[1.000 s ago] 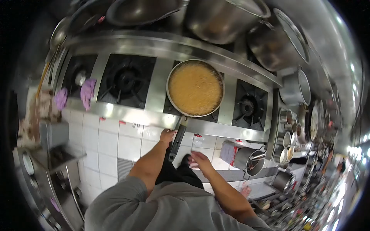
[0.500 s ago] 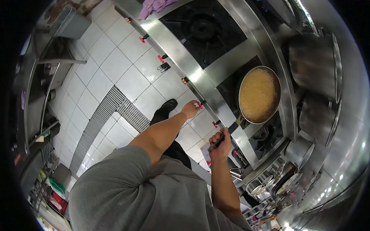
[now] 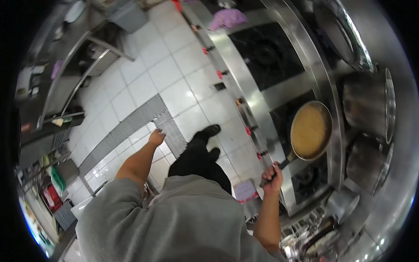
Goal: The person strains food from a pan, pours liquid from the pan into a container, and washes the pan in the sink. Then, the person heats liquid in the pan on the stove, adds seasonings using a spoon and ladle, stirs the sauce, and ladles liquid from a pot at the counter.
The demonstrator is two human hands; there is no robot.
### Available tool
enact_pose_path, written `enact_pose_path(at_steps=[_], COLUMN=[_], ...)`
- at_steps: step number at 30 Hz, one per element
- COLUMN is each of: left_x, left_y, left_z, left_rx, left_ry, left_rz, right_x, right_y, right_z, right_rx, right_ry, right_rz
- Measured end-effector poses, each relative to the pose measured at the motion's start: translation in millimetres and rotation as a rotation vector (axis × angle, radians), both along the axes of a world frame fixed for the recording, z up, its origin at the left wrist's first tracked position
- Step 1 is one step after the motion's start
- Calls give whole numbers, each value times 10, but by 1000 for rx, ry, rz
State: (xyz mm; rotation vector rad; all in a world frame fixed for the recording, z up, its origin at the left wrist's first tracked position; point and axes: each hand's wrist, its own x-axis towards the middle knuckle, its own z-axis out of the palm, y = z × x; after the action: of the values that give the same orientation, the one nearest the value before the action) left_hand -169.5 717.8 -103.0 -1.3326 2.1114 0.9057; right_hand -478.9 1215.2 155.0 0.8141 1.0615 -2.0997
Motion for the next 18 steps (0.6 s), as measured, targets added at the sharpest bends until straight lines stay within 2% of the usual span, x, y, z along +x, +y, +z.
enact_pose_path(at_steps=[3,6,8,10,12,14,15,17,18], left_x=[1048,2066,2817,3244,3417,3825,3918,4098,4187], left_y=[-75,182,484,907,1347,1759,1858,2142,2215], left_z=[714,937,653,824,1314,1188,1335,1633,1687], left_rx=[-33,-87,-136,-78,-75,-21,-41,56,49], left_ry=[-135,-128,-152,-78,-129,-181,-179,-263,-255], left_rz=[206,316,258,191,-282,-176,-129,-328,-280], right_x=[19,4,-6,37,91,160,207,279,278], right_y=[77,99,196,165,149,112,104,110,80], right_z=[-77,-108,-240,-127,-91,20,40,-7,-30], right_rx=[103,178,151,204,252,252,224,145,94], right_ry=[79,129,160,168,192,221,233,231,222], right_rz=[45,67,74,102,127,164,187,257,282])
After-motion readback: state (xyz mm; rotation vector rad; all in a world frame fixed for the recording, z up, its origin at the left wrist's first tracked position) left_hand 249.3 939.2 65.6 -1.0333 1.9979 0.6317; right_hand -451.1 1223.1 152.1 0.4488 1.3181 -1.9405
